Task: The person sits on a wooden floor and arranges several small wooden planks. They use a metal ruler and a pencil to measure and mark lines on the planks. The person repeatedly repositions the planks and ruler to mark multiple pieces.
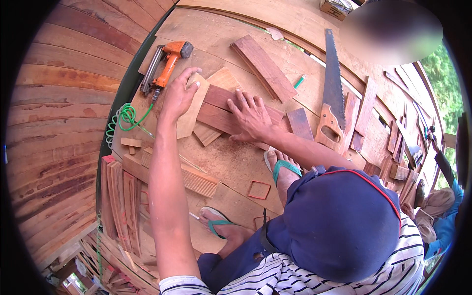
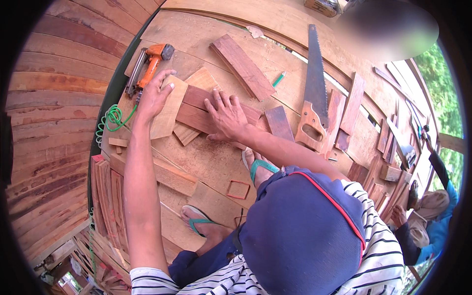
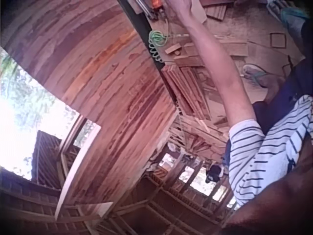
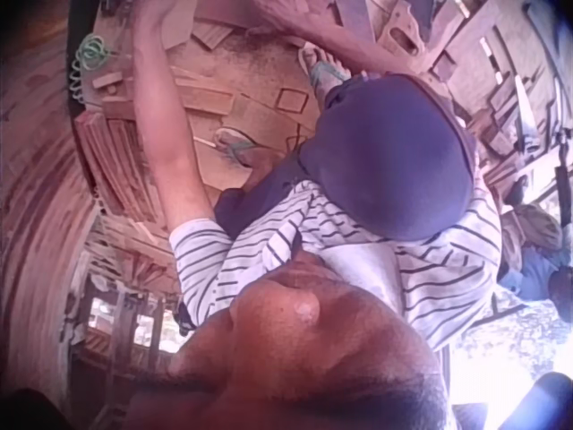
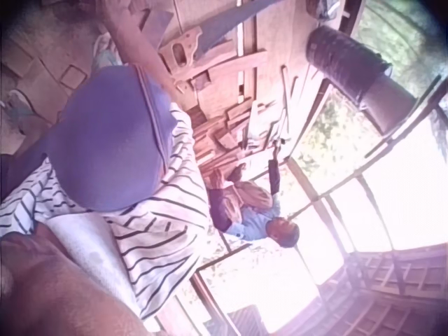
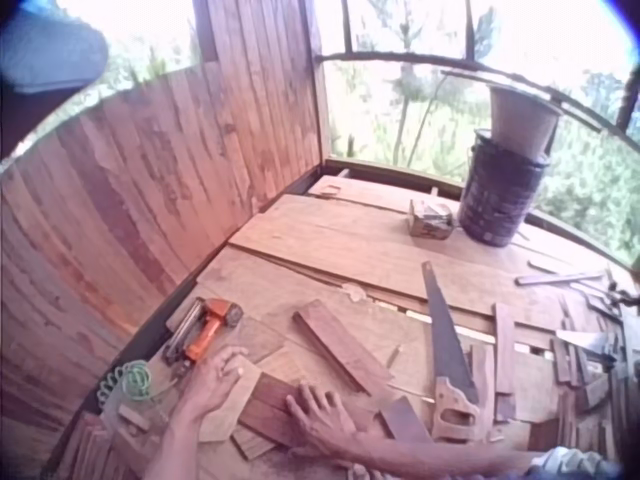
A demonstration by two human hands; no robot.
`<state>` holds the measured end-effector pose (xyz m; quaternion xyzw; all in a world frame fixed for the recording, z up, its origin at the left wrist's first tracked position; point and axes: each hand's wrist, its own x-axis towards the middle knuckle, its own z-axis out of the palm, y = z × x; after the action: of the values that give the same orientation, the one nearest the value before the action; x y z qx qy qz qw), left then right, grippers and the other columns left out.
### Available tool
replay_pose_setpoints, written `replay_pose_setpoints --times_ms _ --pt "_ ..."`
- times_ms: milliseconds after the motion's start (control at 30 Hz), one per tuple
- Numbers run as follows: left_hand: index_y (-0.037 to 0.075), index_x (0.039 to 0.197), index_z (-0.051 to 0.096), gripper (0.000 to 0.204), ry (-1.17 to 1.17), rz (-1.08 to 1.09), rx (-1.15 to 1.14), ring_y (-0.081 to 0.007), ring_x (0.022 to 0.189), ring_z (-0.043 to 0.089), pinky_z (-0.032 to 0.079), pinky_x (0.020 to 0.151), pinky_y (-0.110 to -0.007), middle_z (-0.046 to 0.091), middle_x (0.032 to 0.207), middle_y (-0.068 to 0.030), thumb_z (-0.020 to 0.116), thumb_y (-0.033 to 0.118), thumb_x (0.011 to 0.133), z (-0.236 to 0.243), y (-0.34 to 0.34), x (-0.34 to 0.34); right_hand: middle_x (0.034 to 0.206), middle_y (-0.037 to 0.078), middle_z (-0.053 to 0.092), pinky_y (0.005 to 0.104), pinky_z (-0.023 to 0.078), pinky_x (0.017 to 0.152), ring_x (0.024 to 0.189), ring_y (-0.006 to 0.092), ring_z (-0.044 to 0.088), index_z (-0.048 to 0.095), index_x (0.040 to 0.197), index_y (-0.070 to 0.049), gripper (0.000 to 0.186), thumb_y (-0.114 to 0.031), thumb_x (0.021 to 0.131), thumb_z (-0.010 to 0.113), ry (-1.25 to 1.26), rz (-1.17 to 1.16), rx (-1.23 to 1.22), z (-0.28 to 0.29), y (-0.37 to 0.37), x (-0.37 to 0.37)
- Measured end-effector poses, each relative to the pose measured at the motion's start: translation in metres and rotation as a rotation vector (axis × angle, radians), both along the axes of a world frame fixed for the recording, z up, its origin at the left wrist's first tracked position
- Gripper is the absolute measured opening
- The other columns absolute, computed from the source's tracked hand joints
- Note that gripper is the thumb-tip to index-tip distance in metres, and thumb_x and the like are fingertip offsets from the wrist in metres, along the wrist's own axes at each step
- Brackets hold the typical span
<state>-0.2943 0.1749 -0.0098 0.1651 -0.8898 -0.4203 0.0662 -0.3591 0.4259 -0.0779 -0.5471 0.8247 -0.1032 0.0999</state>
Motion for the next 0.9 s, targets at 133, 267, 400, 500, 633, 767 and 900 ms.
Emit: replay_pose_setpoints --times_ms 133,267,400,500,633,767,900 --pt "0.011 0.134 0.061 0.039 -0.005 0.000 -0.014 -0.0333 0.132 0.061 0.049 0.106 -0.039 0.066 0.134 -0.0258 0.065 0.010 0.095 -0.0029 -0.0028 -0.0006 0.155 0.030 0.036 0.0528 0.032 0.112 0.144 0.0424 0.035 0.042 0.153 -0.003 0.113 -0.064 0.067 0.083 -0.007 0.004 -0.026 -0.0024 0.0008 0.0004" --pt "0.011 0.134 0.061 0.039 0.003 0.003 0.027 -0.0324 0.132 0.060 0.049 0.106 -0.039 0.065 0.135 -0.0253 0.065 0.008 0.095 -0.0036 -0.0022 -0.0013 0.154 0.028 0.038 0.0524 0.032 0.112 0.143 0.0415 0.036 0.044 0.152 -0.003 0.111 -0.063 0.066 0.083 -0.006 0.000 -0.045 -0.0054 0.0010 0.0012" --pt "0.011 0.135 0.061 0.039 0.005 0.013 0.051 -0.0310 0.133 0.060 0.049 0.107 -0.039 0.065 0.137 -0.0245 0.065 0.007 0.096 -0.0049 -0.0036 -0.0008 0.153 0.028 0.038 0.0528 0.032 0.111 0.143 0.0412 0.036 0.045 0.151 -0.003 0.111 -0.063 0.066 0.083 -0.016 0.004 -0.056 -0.0074 -0.0001 0.0003" --pt "0.010 0.134 0.061 0.039 0.008 0.005 0.047 -0.0307 0.133 0.060 0.049 0.107 -0.038 0.065 0.137 -0.0245 0.066 0.007 0.096 -0.0049 -0.0052 -0.0006 0.153 0.028 0.038 0.0531 0.032 0.111 0.143 0.0413 0.035 0.045 0.152 -0.004 0.111 -0.063 0.066 0.083 -0.023 0.010 -0.069 -0.0095 -0.0005 -0.0010" --pt "0.010 0.134 0.062 0.038 0.011 0.012 0.035 -0.0308 0.132 0.061 0.049 0.106 -0.038 0.065 0.136 -0.0242 0.066 0.008 0.096 -0.0047 -0.0038 -0.0011 0.154 0.028 0.037 0.0539 0.032 0.112 0.143 0.0415 0.035 0.044 0.152 -0.005 0.111 -0.063 0.066 0.083 -0.038 0.008 -0.057 -0.0092 -0.0011 -0.0023" --pt "0.010 0.133 0.062 0.038 -0.005 0.021 0.033 -0.0308 0.131 0.062 0.049 0.105 -0.038 0.066 0.135 -0.0236 0.066 0.010 0.096 -0.0005 -0.0011 -0.0019 0.154 0.028 0.037 0.0553 0.031 0.112 0.143 0.0419 0.036 0.044 0.153 -0.007 0.110 -0.062 0.066 0.082 -0.067 -0.002 -0.049 -0.0078 -0.0003 -0.0012" --pt "0.011 0.133 0.062 0.038 -0.010 0.031 -0.003 -0.0304 0.127 0.064 0.049 0.104 -0.038 0.068 0.132 -0.0231 0.066 0.011 0.095 -0.0011 -0.0009 -0.0013 0.154 0.028 0.036 0.0559 0.031 0.112 0.143 0.0426 0.036 0.044 0.154 -0.011 0.107 -0.062 0.067 0.082 -0.056 0.007 -0.050 -0.0080 0.0002 -0.0003"
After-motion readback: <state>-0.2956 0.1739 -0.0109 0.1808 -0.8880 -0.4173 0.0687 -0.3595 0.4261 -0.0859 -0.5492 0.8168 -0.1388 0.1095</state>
